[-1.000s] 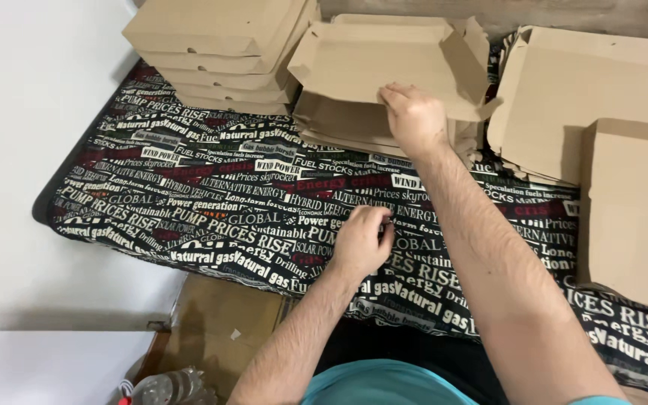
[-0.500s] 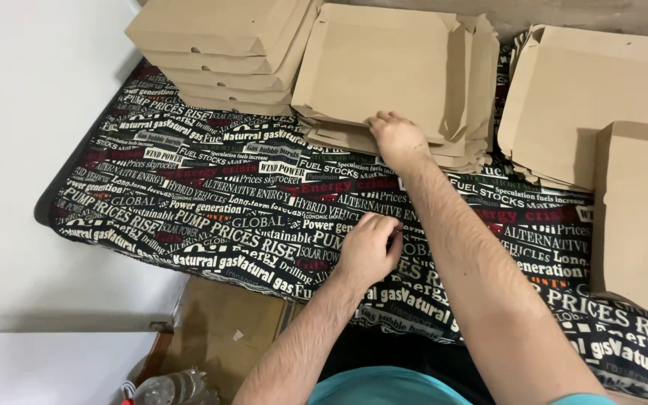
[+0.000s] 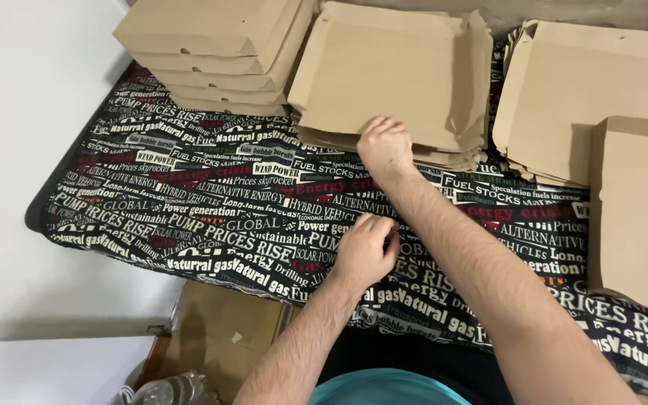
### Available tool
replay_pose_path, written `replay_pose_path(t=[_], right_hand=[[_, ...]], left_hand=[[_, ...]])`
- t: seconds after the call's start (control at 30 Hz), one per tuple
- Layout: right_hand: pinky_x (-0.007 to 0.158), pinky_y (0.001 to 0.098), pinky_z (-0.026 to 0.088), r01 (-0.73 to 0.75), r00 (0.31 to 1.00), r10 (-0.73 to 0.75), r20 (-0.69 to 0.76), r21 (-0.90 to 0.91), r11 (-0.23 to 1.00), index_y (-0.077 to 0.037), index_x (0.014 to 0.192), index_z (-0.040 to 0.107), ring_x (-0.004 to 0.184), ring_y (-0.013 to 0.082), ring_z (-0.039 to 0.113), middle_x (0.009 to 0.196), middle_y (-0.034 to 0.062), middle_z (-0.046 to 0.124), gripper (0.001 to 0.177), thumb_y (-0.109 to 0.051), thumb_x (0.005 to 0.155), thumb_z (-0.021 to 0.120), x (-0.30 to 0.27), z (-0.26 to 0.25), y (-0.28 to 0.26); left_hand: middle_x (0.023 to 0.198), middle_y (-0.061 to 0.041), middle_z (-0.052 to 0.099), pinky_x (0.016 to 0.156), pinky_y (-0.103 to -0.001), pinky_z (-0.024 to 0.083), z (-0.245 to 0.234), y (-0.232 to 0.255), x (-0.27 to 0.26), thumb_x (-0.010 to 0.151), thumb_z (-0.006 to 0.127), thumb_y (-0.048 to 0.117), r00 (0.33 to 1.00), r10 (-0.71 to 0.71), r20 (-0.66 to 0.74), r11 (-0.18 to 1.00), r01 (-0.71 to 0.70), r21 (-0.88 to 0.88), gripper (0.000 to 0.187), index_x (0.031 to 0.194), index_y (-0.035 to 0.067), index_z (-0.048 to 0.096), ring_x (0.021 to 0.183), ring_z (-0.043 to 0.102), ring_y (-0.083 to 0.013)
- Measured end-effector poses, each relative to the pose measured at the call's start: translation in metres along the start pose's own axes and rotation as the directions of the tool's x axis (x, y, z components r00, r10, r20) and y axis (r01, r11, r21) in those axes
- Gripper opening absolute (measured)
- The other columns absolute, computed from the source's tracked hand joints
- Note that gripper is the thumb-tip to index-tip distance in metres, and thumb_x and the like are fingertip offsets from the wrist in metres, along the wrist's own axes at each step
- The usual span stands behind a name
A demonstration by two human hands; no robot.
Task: The person folds several cardboard pizza boxes by hand on a table, including folding in the sides and securing the flaps, then places the finished boxes onto a stack.
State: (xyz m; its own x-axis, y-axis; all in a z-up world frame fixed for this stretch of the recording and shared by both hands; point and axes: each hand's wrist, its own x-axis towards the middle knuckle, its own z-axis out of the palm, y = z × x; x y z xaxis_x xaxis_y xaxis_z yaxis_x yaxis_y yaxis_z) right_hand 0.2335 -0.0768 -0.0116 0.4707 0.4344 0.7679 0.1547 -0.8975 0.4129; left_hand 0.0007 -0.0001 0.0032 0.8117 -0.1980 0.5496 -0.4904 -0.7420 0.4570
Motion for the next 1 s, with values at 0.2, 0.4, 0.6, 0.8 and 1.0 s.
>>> replay_pose_path(t=[0.2,0.4,0.6,0.8,1.0], right_hand=[[0.042,0.0535,0.047,0.038,0.996,-0.039,-0.074,-0.012,0.999,0.012,0.096,0.076,0.054,0.0436,0.066,0.071,0.0311,0.065,0.025,0.001,0.083,0.057,0.031,-0.030,0.014],[0.093,0.0602,0.057,-0.010,0.947,-0.100,0.304,0.341,0.940,-0.010,0.133,0.081,0.121,0.0371,0.073,0.129,0.0131,0.077,0.036,-0.011,0.104,0.060,0.018,-0.008,0.046],[0.109,0.0500,0.064,0.002,0.906,-0.234,0.351,0.551,0.834,-0.018,0.137,0.084,0.134,0.0288,0.079,0.142,0.0031,0.084,0.035,-0.008,0.114,0.059,0.010,-0.005,0.050],[0.129,0.0627,0.038,-0.108,0.699,-0.335,0.632,0.556,0.824,-0.030,0.166,0.056,0.163,0.0328,0.044,0.175,0.0005,0.050,0.050,-0.050,0.121,0.046,0.023,-0.038,0.041],[0.135,0.0621,0.030,-0.163,0.661,-0.308,0.684,0.532,0.831,-0.023,0.179,0.041,0.166,0.0360,0.036,0.184,0.0089,0.035,0.076,-0.050,0.111,0.063,0.005,-0.060,0.052]], left_hand=[[0.088,0.000,0.074,0.081,-0.037,0.066,0.002,-0.002,-0.002,0.095,0.081,0.025,1.000,0.007,-0.017,1.000,-0.006,0.016,0.012,0.103,0.019,0.075,0.105,0.077,-0.0227],[0.086,0.001,0.072,0.080,-0.036,0.065,0.002,0.001,-0.001,0.096,0.080,0.025,1.000,-0.008,-0.022,1.000,0.008,0.009,0.011,0.103,0.020,0.074,0.104,0.077,-0.0208],[0.086,0.003,0.071,0.079,-0.036,0.065,0.006,-0.001,-0.002,0.095,0.079,0.024,0.999,0.007,-0.050,1.000,-0.007,0.004,0.010,0.103,0.022,0.073,0.102,0.076,-0.0197],[0.086,0.000,0.071,0.078,-0.038,0.065,0.003,0.000,-0.002,0.096,0.079,0.025,1.000,0.014,-0.025,1.000,-0.014,0.005,0.011,0.104,0.020,0.073,0.101,0.076,-0.0222],[0.085,0.001,0.072,0.078,-0.037,0.064,0.000,0.001,0.001,0.097,0.076,0.024,0.999,0.021,-0.024,1.000,-0.021,-0.012,0.007,0.102,0.021,0.074,0.099,0.077,-0.0223]])
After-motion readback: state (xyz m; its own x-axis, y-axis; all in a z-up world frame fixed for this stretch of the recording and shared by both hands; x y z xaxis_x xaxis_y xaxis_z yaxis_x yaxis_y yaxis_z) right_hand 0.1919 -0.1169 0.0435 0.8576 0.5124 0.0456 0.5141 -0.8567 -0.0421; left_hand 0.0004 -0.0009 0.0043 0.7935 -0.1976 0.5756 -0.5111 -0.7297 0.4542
